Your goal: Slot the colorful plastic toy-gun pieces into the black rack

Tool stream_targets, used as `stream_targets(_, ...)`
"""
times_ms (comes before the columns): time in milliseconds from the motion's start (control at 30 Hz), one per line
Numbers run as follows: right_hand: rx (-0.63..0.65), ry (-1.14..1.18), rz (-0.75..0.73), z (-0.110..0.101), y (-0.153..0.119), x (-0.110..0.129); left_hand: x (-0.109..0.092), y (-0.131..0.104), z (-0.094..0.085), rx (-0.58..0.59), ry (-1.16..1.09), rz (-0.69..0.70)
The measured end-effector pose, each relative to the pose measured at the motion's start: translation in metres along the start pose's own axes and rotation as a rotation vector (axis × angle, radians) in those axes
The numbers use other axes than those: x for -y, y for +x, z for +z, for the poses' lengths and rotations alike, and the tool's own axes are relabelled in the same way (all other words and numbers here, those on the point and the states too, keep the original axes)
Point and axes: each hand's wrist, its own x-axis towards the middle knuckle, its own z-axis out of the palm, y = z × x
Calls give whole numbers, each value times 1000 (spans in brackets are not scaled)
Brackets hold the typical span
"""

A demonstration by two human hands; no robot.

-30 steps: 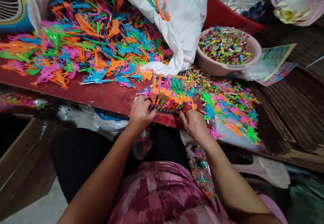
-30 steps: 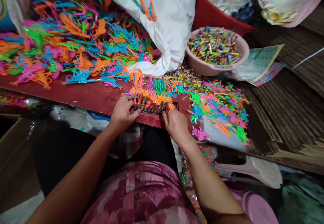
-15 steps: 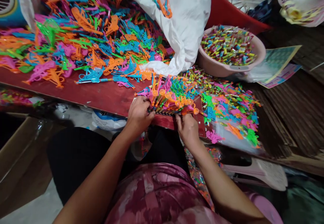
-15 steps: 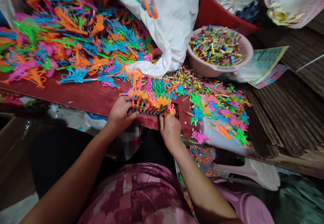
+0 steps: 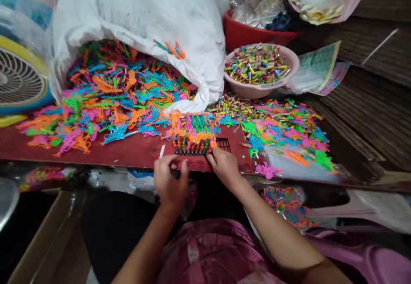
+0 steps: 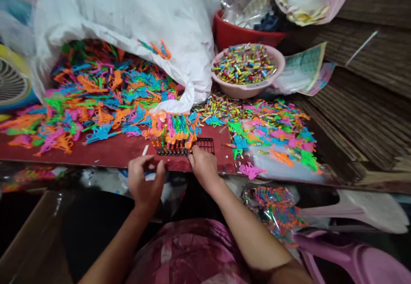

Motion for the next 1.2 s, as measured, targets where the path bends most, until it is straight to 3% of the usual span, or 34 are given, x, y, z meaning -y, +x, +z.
stream_targets(133,68,102,-68,-2,-7,27,-21,-14,8,98,-38,101)
stream_targets(233,73,238,-159,-4,-17,37,-16,-12,11,36,37,77)
stream_targets(367,-105,400,-230,-13,-19,8,-7,-5,-2,78,66,122)
stream_targets(467,-263,368,-129,-16,-7,-33,-10,-2,-7,102,66,128)
stream_targets(567,-231,259,-149,-9,4,-60,-16,-3,0,99,88,124)
stream_targets(667,-173,200,-211,2,6,-61,-20,-4,7,67,142,130)
stream_targets(800,-229,164,-208,13,1,-51,-27,3,5,75,261,195)
stream_targets(933,-260,165,-214,13,0,-50,-38,12,-1,162,437,263)
stream_targets(1200,-261,216,-217,9,-2,-52,-49,23,-2,288,656,222)
